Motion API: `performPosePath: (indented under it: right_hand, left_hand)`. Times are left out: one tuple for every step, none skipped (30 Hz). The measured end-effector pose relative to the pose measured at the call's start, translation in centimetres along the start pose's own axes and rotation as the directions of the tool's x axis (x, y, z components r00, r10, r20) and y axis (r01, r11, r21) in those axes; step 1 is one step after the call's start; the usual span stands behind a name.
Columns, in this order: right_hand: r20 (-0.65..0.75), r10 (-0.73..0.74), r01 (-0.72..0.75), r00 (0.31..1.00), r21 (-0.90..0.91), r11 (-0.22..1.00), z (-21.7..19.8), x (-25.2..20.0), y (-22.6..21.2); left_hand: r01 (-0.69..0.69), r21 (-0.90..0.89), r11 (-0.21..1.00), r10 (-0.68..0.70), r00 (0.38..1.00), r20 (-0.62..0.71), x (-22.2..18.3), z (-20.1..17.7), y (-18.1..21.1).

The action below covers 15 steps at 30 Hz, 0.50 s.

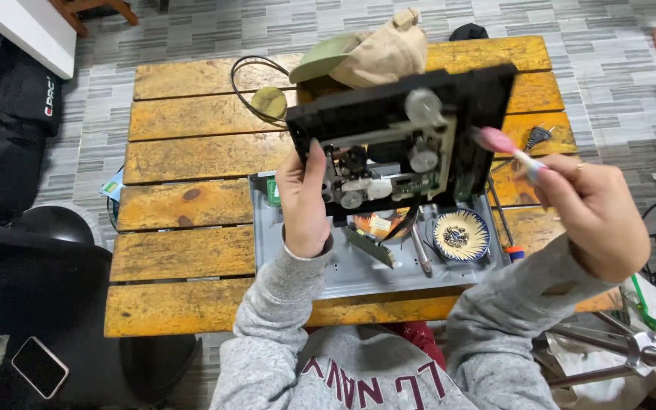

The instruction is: Cleaning and disassembling an electronic device using a toothbrush and a screwdriver

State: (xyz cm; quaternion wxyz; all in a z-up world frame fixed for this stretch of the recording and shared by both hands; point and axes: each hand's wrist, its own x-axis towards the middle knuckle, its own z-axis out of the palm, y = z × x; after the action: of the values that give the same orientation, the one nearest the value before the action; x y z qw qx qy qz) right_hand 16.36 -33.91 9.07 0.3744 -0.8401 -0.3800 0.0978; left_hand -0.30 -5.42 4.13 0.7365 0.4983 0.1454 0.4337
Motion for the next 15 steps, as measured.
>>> performPosePath:
  right_hand:
    - [0.0, 0.003, -0.003, 1.0, -0.001, 1.0, 0.2, -0.2, -0.4]
    - [-0.065, 0.015, -0.019, 0.998, -0.072, 0.997, 0.5, -0.4, -0.7]
    - [-0.131, 0.021, -0.04, 0.991, -0.142, 0.989, 0.7, -0.6, -1.1]
    - [-0.13, 0.022, -0.04, 0.991, -0.141, 0.989, 0.7, -1.0, -1.5]
    - [-0.069, 0.064, -0.075, 0.996, -0.16, 0.984, 0.6, -1.4, -2.0]
    - [-0.01, 0.107, -0.107, 0.994, -0.18, 0.978, 0.6, -1.7, -2.5]
    - [-0.01, 0.105, -0.106, 0.994, -0.179, 0.978, 0.5, -1.8, -1.8]
    - [-0.011, 0.089, -0.089, 0.996, -0.267, 0.96, 0.4, -1.9, -1.2]
    - [-0.009, 0.072, -0.071, 0.997, -0.353, 0.933, 0.3, -2.1, -0.5]
    - [-0.012, 0.073, -0.073, 0.997, -0.351, 0.934, 0.3, -2.1, -0.7]
    - [-0.044, 0.041, -0.053, 0.998, -0.334, 0.941, 0.3, -2.1, -0.9]
    - [-0.077, 0.01, -0.034, 0.997, -0.32, 0.947, 0.3, -2.2, -1.0]
    - [-0.081, 0.013, -0.038, 0.997, -0.32, 0.947, 0.3, -2.1, -1.3]
    - [-0.097, 0.0, -0.033, 0.995, -0.338, 0.941, 0.4, -2.1, -1.5]
    - [-0.113, -0.012, -0.029, 0.994, -0.356, 0.934, 0.4, -2.1, -1.7]
  left_hand:
    - [0.003, -0.001, 1.0, -0.003, 1.0, 0.001, 0.0, 0.0, 0.2]
    - [-0.012, 0.02, 1.0, 0.012, 1.0, 0.006, 0.0, -0.1, 0.4]
    - [-0.027, 0.04, 0.999, 0.027, 1.0, 0.011, 0.0, -0.1, 0.6]
    - [-0.027, 0.041, 0.999, 0.026, 1.0, 0.011, 0.1, -0.5, 0.7]
    - [-0.045, 0.068, 0.997, 0.043, 0.999, 0.021, 0.3, -0.9, 0.9]
    - [-0.065, 0.095, 0.993, 0.062, 0.998, 0.032, 0.5, -1.3, 1.0]
    - [-0.067, 0.096, 0.993, 0.064, 0.997, 0.033, 0.6, -1.4, 0.9]
    - [-0.035, 0.111, 0.993, 0.032, 0.999, 0.028, 0.7, -1.5, 0.7]
    - [-0.003, 0.126, 0.992, 0.001, 1.0, 0.023, 0.8, -1.7, 0.6]
    - [-0.004, 0.127, 0.992, 0.0, 1.0, 0.026, 0.7, -1.6, 0.8]
    - [-0.024, 0.15, 0.988, 0.017, 0.999, 0.048, 0.7, -1.5, 0.9]
    - [-0.044, 0.17, 0.984, 0.032, 0.997, 0.071, 0.7, -1.3, 1.0]
    - [-0.043, 0.169, 0.985, 0.031, 0.997, 0.075, 0.8, -1.2, 1.3]
    - [-0.038, 0.182, 0.983, 0.03, 0.998, 0.049, 0.7, -1.2, 1.4]
    - [-0.033, 0.194, 0.98, 0.029, 0.999, 0.022, 0.6, -1.2, 1.6]
